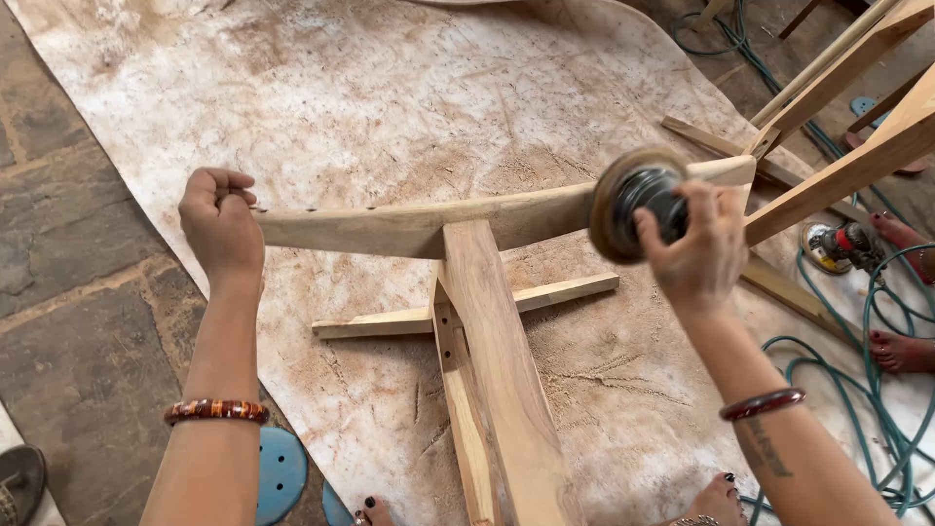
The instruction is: The person sands a wooden chair frame using a power sander while holding and repositioning the frame by hand.
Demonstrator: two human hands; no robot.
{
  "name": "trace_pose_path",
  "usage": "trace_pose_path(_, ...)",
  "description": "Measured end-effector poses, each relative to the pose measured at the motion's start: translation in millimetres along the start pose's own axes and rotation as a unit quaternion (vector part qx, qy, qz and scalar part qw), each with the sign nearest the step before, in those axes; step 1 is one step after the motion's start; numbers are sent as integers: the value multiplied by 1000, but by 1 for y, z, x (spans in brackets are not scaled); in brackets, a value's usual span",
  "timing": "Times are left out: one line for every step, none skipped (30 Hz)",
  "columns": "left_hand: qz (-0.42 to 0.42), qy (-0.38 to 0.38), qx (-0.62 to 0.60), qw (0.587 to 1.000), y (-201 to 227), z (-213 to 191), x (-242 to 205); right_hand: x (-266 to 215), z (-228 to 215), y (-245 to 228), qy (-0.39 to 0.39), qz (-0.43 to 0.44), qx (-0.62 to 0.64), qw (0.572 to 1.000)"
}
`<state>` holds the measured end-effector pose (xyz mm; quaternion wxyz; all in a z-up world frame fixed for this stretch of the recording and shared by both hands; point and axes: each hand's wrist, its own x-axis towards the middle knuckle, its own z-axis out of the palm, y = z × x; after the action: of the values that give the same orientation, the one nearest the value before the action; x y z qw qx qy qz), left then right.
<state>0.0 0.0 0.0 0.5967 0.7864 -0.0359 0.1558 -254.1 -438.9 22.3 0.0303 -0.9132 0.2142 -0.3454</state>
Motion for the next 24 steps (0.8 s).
trace_pose_path(1,1,0,1000,0,0,0,-7,-3,-8,-9,-17,4,1000)
trace_pose_path(3,2,0,1000,1,0,-1,-15,-6,-16,-19,-35,7,999)
trace_pose_path(5,5,0,1000,3,0,-1,-16,-7,-25,-27,-54,12,998)
trace_pose_path(-1,8,2,1000,5,0,-1,-12,-8,-34,-17,-88,-3,996)
trace_pose_path(-9,5,7,1000,8,-2,-3,-14,-10,-44,-10,-117,-18,993)
trace_pose_path(-17,2,11,1000,10,-3,-5,-14,-14,-53,-3,-146,-33,989)
trace_pose_path(-21,1,3,1000,12,-3,-6,-9,-15,-64,-22,-142,-31,989)
trace_pose_path(-25,0,-5,1000,15,-4,-7,-1,-16,-75,-41,-137,-29,989)
trace_pose_path(-30,-2,-13,999,17,-5,-7,9,-18,-86,-59,-132,-27,989)
trace_pose_path(-36,-5,-11,999,19,-5,-6,18,-22,-95,-83,-138,-17,987)
trace_pose_path(-45,-8,-9,999,21,-5,-6,29,-28,-101,-109,-144,-9,984)
trace_pose_path(-53,-11,-8,998,21,-6,-7,42,-30,-109,-134,-149,-1,980)
trace_pose_path(-62,-16,-4,998,22,-7,-7,59,-29,-117,-170,-143,-4,975)
trace_pose_path(-72,-21,0,997,23,-8,-8,77,-27,-126,-207,-137,-6,969)
trace_pose_path(-77,-30,5,997,25,-9,-5,94,-25,-133,-241,-126,-8,962)
trace_pose_path(-78,-38,12,996,26,-9,-4,107,-24,-140,-273,-112,-23,955)
trace_pose_path(-80,-41,17,996,25,-10,-5,123,-21,-147,-304,-102,-39,946)
trace_pose_path(-81,-45,22,995,24,-10,-4,136,-19,-153,-335,-92,-54,936)
trace_pose_path(-68,-44,16,997,21,-10,-3,146,-16,-157,-365,-75,-64,926)
trace_pose_path(-55,-43,10,998,17,-9,-1,155,-13,-160,-395,-57,-74,914)
trace_pose_path(-44,-43,6,998,13,-9,-1,162,-7,-161,-427,-39,-83,900)
trace_pose_path(-53,-45,7,998,8,-7,-2,169,0,-162,-452,-19,-82,888)
trace_pose_path(-59,-47,9,997,5,-6,0,177,9,-163,-474,3,-79,877)
trace_pose_path(-65,-49,10,997,2,-4,3,182,18,-163,-496,24,-76,865)
